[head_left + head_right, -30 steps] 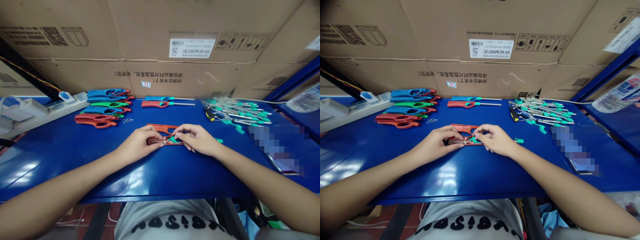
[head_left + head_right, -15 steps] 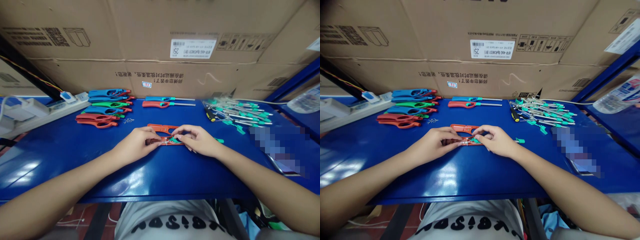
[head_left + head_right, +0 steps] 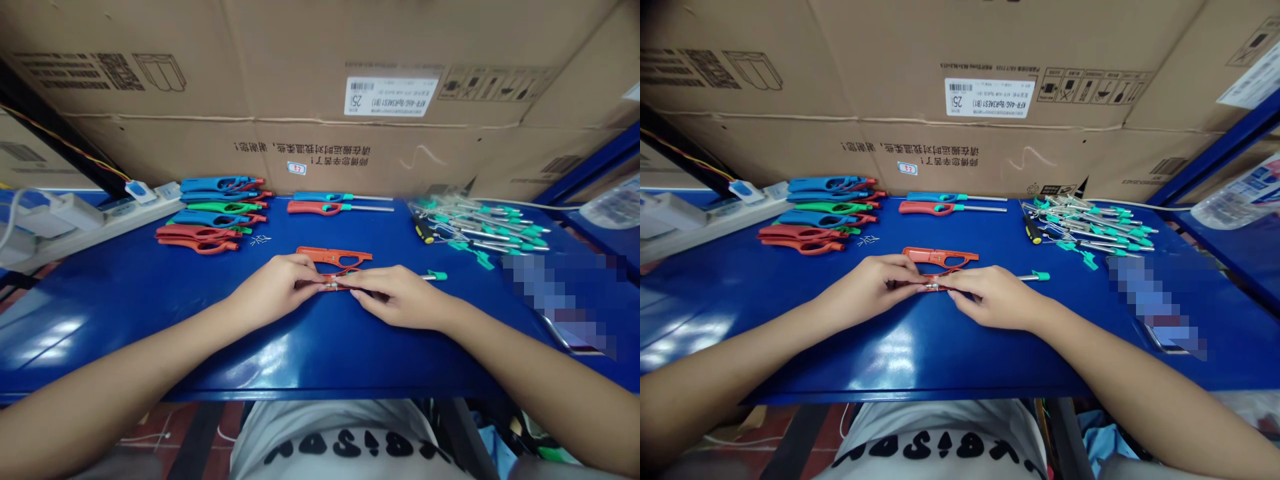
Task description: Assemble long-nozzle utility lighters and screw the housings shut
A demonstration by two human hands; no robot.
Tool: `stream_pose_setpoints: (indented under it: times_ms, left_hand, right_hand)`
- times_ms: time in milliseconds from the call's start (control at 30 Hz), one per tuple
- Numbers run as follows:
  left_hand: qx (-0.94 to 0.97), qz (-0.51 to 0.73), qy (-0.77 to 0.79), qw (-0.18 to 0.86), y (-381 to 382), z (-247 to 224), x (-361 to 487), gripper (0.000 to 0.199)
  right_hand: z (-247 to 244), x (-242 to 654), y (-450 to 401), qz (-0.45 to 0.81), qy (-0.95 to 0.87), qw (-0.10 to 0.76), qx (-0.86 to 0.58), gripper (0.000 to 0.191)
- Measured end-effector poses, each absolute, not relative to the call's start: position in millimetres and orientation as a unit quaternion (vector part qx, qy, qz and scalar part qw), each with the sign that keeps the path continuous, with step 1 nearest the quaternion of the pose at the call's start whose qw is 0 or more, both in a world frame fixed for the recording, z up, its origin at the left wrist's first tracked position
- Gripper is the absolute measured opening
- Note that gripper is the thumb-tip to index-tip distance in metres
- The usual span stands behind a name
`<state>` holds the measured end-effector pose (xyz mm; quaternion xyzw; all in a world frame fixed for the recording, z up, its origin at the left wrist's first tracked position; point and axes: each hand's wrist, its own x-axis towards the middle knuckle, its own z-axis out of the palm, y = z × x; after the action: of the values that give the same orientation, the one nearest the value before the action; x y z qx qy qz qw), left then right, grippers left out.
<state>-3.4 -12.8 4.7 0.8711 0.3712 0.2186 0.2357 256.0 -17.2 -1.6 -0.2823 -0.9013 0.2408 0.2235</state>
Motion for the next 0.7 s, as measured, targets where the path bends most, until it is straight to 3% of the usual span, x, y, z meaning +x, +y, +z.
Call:
stream_pose_setpoints:
  times_ms: [433, 700]
  left_hand:
    - [0.866, 0.221, 0.391, 0.220, -15.0, 5.5, -1.3, 0.016]
    - [0.860, 0.225, 0.387, 0.244, -14.1, 4.5, -3.3, 0.018]
  right_hand:
    - [-0.1, 249.0, -20.0, 0.258, -0.872, 0.220, -0.354, 0.034]
    - [2.2, 254.5, -18.7, 0.199, -0.905, 0.224, -0.303, 0.034]
